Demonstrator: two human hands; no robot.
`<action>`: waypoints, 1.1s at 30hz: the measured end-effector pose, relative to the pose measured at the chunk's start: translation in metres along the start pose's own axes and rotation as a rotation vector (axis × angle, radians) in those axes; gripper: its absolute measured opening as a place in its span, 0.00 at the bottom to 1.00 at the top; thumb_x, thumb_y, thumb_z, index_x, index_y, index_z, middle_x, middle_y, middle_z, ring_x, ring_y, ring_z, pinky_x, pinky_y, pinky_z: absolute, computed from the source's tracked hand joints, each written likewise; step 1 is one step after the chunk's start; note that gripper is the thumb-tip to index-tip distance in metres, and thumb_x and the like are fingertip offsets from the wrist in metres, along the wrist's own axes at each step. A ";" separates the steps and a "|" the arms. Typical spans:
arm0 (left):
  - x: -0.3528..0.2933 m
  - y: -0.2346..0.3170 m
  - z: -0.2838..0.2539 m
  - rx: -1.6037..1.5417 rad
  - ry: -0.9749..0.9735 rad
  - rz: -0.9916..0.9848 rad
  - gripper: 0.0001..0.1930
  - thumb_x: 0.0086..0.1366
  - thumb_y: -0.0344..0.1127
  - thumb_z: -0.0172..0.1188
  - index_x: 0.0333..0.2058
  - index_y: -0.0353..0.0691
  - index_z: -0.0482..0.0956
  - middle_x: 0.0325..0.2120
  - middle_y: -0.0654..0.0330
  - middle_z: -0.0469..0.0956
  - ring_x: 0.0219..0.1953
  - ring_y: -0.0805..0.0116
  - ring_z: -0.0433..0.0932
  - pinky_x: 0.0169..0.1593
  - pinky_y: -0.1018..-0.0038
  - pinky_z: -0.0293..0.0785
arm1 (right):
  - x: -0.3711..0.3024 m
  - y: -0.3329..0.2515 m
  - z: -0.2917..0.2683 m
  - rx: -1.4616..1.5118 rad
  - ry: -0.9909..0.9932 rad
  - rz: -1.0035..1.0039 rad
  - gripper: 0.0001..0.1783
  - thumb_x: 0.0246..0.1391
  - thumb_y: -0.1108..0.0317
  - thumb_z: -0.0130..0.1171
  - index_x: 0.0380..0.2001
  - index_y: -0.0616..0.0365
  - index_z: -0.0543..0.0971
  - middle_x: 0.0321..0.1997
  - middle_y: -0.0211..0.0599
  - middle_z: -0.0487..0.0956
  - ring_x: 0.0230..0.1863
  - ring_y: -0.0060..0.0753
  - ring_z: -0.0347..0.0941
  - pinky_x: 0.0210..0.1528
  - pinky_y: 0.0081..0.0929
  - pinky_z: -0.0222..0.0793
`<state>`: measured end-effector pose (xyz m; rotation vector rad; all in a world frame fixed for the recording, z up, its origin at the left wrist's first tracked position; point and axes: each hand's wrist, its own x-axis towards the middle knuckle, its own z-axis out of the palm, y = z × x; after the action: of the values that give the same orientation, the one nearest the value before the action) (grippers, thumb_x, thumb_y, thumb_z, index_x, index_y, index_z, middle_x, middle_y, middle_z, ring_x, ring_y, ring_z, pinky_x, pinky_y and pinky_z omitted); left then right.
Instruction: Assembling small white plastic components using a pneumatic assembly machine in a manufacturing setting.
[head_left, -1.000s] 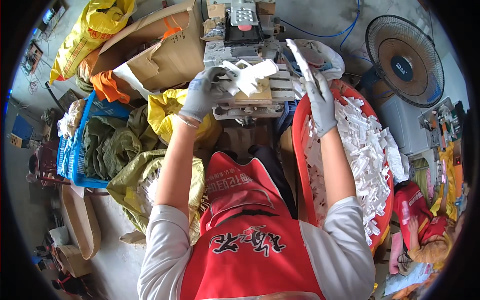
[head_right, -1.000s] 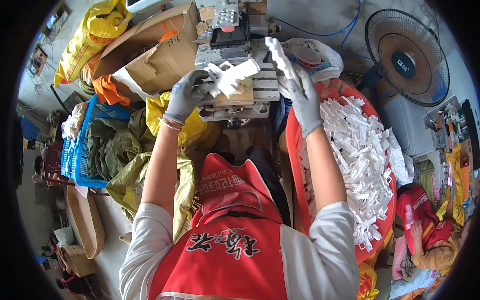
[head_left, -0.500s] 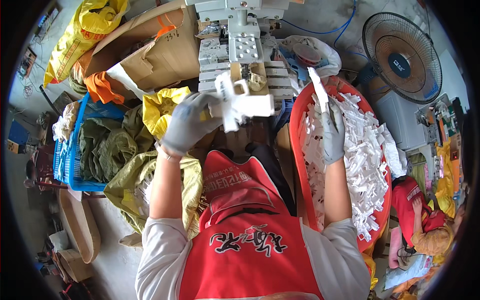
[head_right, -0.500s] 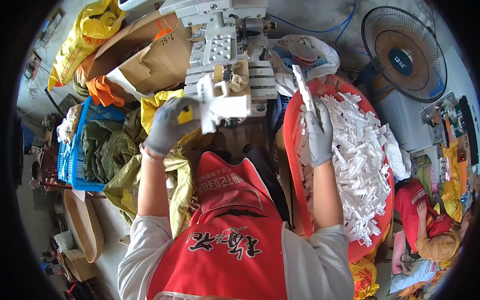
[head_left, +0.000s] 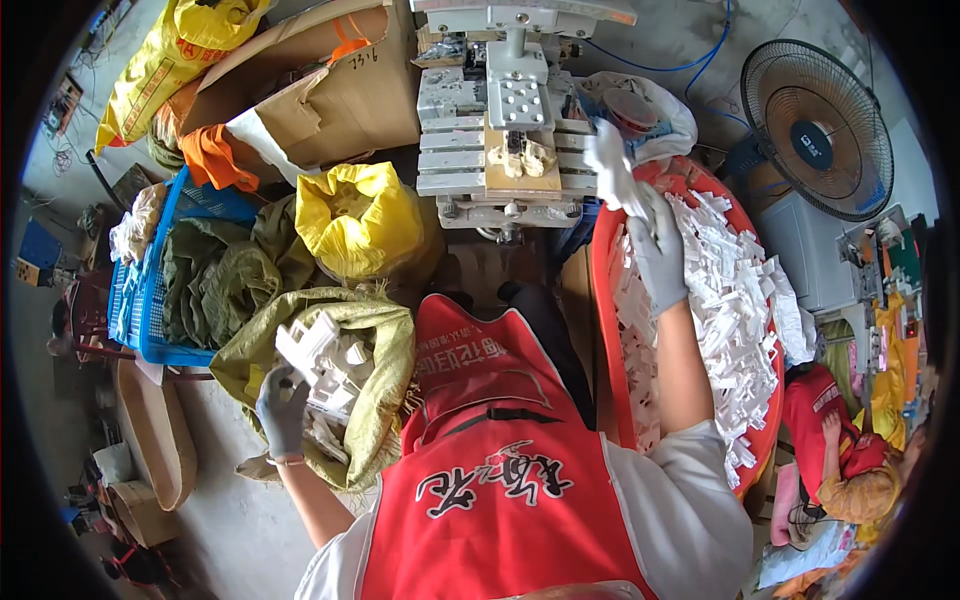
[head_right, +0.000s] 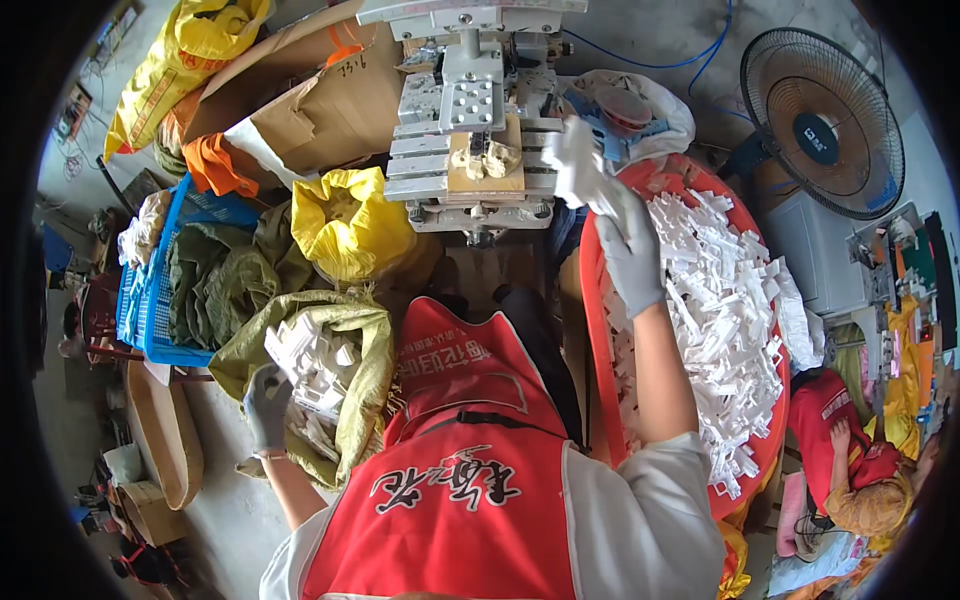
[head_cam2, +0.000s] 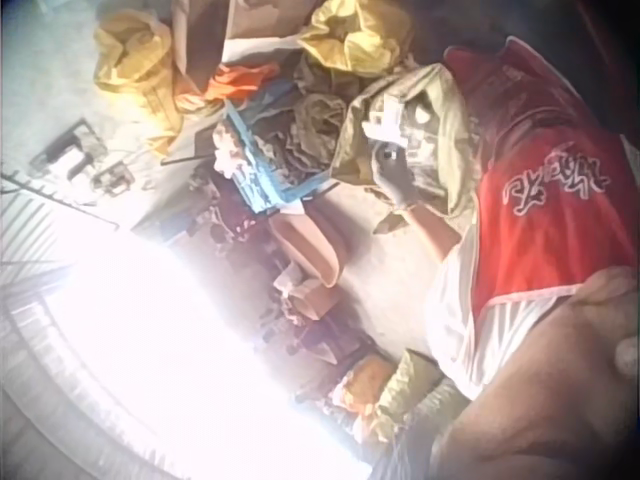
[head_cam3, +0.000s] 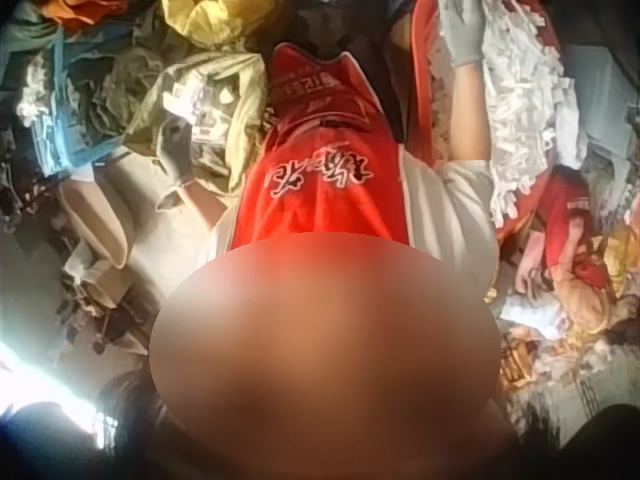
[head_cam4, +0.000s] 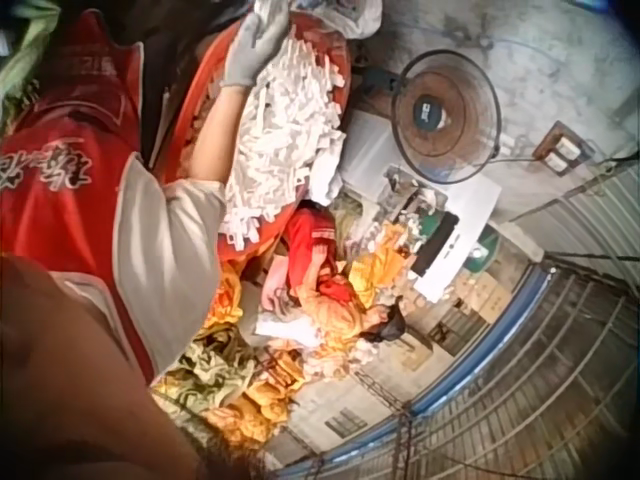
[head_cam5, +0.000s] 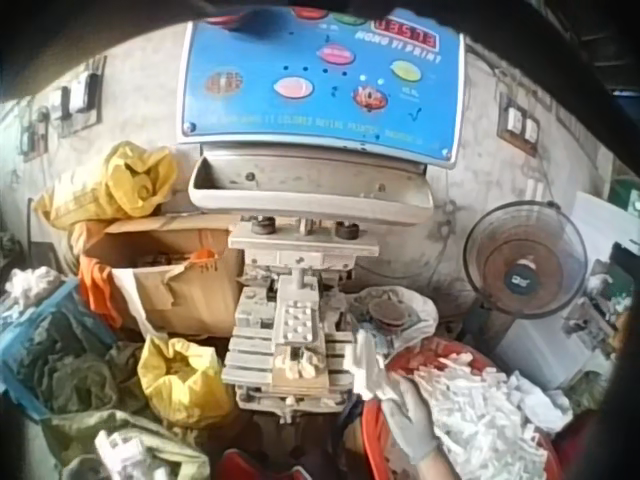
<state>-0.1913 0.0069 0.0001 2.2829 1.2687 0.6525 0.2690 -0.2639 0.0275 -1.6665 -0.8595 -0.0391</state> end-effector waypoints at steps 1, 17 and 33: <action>-0.007 -0.013 0.000 -0.002 -0.001 0.000 0.17 0.48 0.30 0.65 0.39 0.38 0.77 0.32 0.59 0.78 0.33 0.66 0.76 0.40 0.72 0.72 | 0.010 -0.002 0.006 -0.071 -0.055 -0.090 0.24 0.51 0.77 0.52 0.54 0.60 0.67 0.54 0.40 0.70 0.54 0.35 0.67 0.57 0.28 0.61; -0.059 -0.149 0.011 0.131 0.030 -0.393 0.18 0.63 0.36 0.55 0.50 0.36 0.71 0.47 0.51 0.74 0.45 0.60 0.74 0.46 0.68 0.70 | 0.072 0.007 -0.008 -0.360 -0.382 -0.407 0.20 0.57 0.66 0.52 0.53 0.57 0.69 0.49 0.43 0.73 0.49 0.42 0.70 0.51 0.30 0.65; 0.016 -0.015 0.074 0.115 -0.088 0.196 0.11 0.61 0.31 0.54 0.42 0.38 0.78 0.38 0.54 0.80 0.35 0.64 0.79 0.38 0.72 0.75 | -0.104 0.213 -0.049 -0.965 -0.492 1.014 0.35 0.53 0.49 0.46 0.63 0.49 0.56 0.57 0.49 0.69 0.57 0.49 0.67 0.57 0.44 0.62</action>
<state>-0.1494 0.0171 -0.0639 2.5229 1.0765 0.5500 0.3308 -0.3646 -0.1842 -2.9376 -0.2043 0.7903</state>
